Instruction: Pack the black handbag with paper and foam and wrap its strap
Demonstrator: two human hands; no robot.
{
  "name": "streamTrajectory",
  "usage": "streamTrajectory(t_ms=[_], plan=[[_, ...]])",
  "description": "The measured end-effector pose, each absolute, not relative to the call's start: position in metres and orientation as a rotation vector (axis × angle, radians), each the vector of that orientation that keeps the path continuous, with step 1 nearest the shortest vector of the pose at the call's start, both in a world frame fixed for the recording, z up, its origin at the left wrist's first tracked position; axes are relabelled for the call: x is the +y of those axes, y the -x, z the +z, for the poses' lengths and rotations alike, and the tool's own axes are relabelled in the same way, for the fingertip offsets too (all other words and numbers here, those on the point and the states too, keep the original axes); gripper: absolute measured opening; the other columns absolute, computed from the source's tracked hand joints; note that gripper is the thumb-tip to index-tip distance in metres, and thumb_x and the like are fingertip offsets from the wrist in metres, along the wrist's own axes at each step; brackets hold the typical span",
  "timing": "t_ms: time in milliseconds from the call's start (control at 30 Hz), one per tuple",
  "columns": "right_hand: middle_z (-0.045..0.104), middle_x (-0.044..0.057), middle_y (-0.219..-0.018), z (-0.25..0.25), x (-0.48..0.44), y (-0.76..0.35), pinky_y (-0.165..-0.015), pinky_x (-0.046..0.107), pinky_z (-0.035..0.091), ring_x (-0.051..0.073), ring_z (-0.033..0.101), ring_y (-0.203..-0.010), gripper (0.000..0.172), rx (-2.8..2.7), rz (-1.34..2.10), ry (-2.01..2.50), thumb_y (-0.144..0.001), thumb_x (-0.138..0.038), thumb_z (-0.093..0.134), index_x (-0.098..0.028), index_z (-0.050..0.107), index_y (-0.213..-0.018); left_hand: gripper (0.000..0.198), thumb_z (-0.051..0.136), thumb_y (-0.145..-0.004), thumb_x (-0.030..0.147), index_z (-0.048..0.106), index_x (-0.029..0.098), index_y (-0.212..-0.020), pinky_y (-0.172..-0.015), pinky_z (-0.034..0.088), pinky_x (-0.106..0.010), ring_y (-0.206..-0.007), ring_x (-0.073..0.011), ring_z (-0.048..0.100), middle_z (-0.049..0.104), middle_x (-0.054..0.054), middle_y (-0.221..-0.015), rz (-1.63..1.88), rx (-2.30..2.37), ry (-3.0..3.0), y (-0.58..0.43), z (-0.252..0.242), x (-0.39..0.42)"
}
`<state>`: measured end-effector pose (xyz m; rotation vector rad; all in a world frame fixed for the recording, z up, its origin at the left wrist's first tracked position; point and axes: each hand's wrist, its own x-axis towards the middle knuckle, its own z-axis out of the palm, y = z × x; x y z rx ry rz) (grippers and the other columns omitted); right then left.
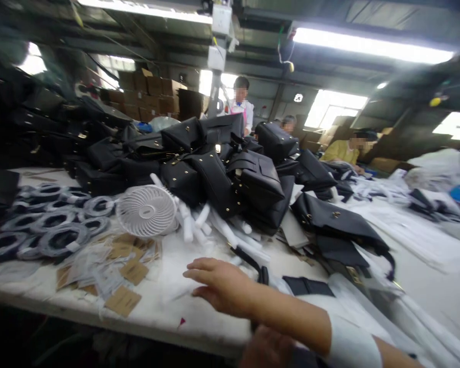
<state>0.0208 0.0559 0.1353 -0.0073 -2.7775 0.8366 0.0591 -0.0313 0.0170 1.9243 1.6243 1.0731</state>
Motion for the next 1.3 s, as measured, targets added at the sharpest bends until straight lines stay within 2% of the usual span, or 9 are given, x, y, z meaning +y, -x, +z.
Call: streamTrajectory(t_ms=[67,133,233,333,533,733,900,1100,1300], plan=[[0.068,0.009,-0.123,0.159,0.069,-0.075,-0.1,0.029,0.045,0.021,0.062,-0.114,0.03,-2.684,0.954,0.168,-0.093,-0.024,0.06,-0.02,0.067,-0.122,0.027,0.061,-0.091,0.027,0.066,0.015,-0.115,-0.095,0.054,-0.045,-0.103,-0.0227,0.068,0.07,-0.011,-0.117,1.09,1.581,-2.032,-0.068,0.007,-0.032],[0.073,0.006,-0.108,0.174,0.079,-0.135,-0.091,0.027,0.049,0.019,0.067,-0.1,0.022,-2.61,0.956,0.434,-0.093,-0.024,0.06,-0.022,0.071,-0.112,0.046,0.061,-0.085,0.005,0.057,0.018,-0.13,-0.104,0.049,-0.048,-0.124,-0.027,0.057,0.064,-0.015,-0.13,1.128,1.482,-2.097,-0.073,-0.001,-0.034],[0.073,0.004,-0.095,0.171,0.075,-0.215,-0.08,0.026,0.051,0.018,0.068,-0.088,0.015,-2.526,0.88,0.752,-0.092,-0.025,0.062,-0.023,0.074,-0.102,0.065,0.051,-0.08,-0.004,0.046,0.018,-0.14,-0.105,0.049,-0.044,-0.13,-0.0272,0.052,0.057,-0.016,-0.139,1.184,1.516,-2.275,-0.069,-0.009,-0.034],[0.073,0.004,-0.098,0.145,0.053,-0.265,-0.082,0.027,0.051,0.019,0.067,-0.091,0.015,-2.478,0.828,0.86,-0.09,-0.023,0.065,-0.024,0.072,-0.104,0.064,0.046,-0.079,-0.003,0.046,0.018,-0.139,-0.101,0.053,-0.038,-0.123,-0.0236,0.059,0.062,-0.012,-0.133,1.191,1.626,-2.468,-0.064,-0.008,-0.035],[0.071,0.007,-0.109,0.092,0.026,-0.278,-0.09,0.038,0.049,0.023,0.061,-0.099,0.035,-2.504,0.453,0.649,-0.091,-0.036,0.065,-0.022,0.062,-0.122,0.05,0.045,-0.086,0.006,0.049,0.018,-0.134,-0.096,0.056,-0.038,-0.118,-0.0222,0.063,0.066,-0.01,-0.127,1.149,1.708,-2.514,-0.065,0.002,-0.037],[0.073,0.004,-0.104,0.051,0.037,-0.28,-0.08,0.034,0.049,0.019,0.062,-0.09,0.027,-2.361,0.097,0.473,-0.097,-0.018,0.056,-0.022,0.063,-0.122,0.05,0.049,-0.088,0.01,0.047,0.018,-0.138,-0.098,0.055,-0.039,-0.121,-0.024,0.06,0.064,-0.011,-0.13,1.081,1.688,-2.574,-0.063,0.002,-0.037],[0.073,0.003,-0.106,0.033,0.038,-0.284,-0.082,0.034,0.05,0.018,0.063,-0.093,0.031,-2.289,0.073,0.443,-0.095,-0.014,0.058,-0.023,0.064,-0.123,0.055,0.052,-0.088,0.012,0.041,0.018,-0.142,-0.104,0.05,-0.04,-0.128,-0.0233,0.054,0.059,-0.01,-0.138,0.904,1.576,-2.567,-0.055,0.021,-0.041],[0.071,0.004,-0.107,0.048,0.036,-0.285,-0.084,0.035,0.051,0.019,0.062,-0.093,0.032,-2.336,0.185,0.439,-0.091,-0.018,0.062,-0.022,0.063,-0.123,0.076,0.044,-0.077,-0.001,0.033,0.025,-0.148,-0.113,0.038,-0.042,-0.139,-0.0183,0.041,0.047,-0.003,-0.149,0.709,1.422,-2.428,-0.045,0.051,-0.047],[0.065,0.008,-0.118,0.062,0.033,-0.288,-0.093,0.037,0.05,0.022,0.061,-0.102,0.047,-2.421,0.332,0.513,-0.09,-0.029,0.065,-0.021,0.054,-0.135,0.046,0.047,-0.096,0.018,0.044,0.02,-0.142,-0.106,0.047,-0.038,-0.13,-0.0209,0.052,0.058,-0.011,-0.139,0.929,1.462,-2.567,-0.046,0.032,-0.042]])
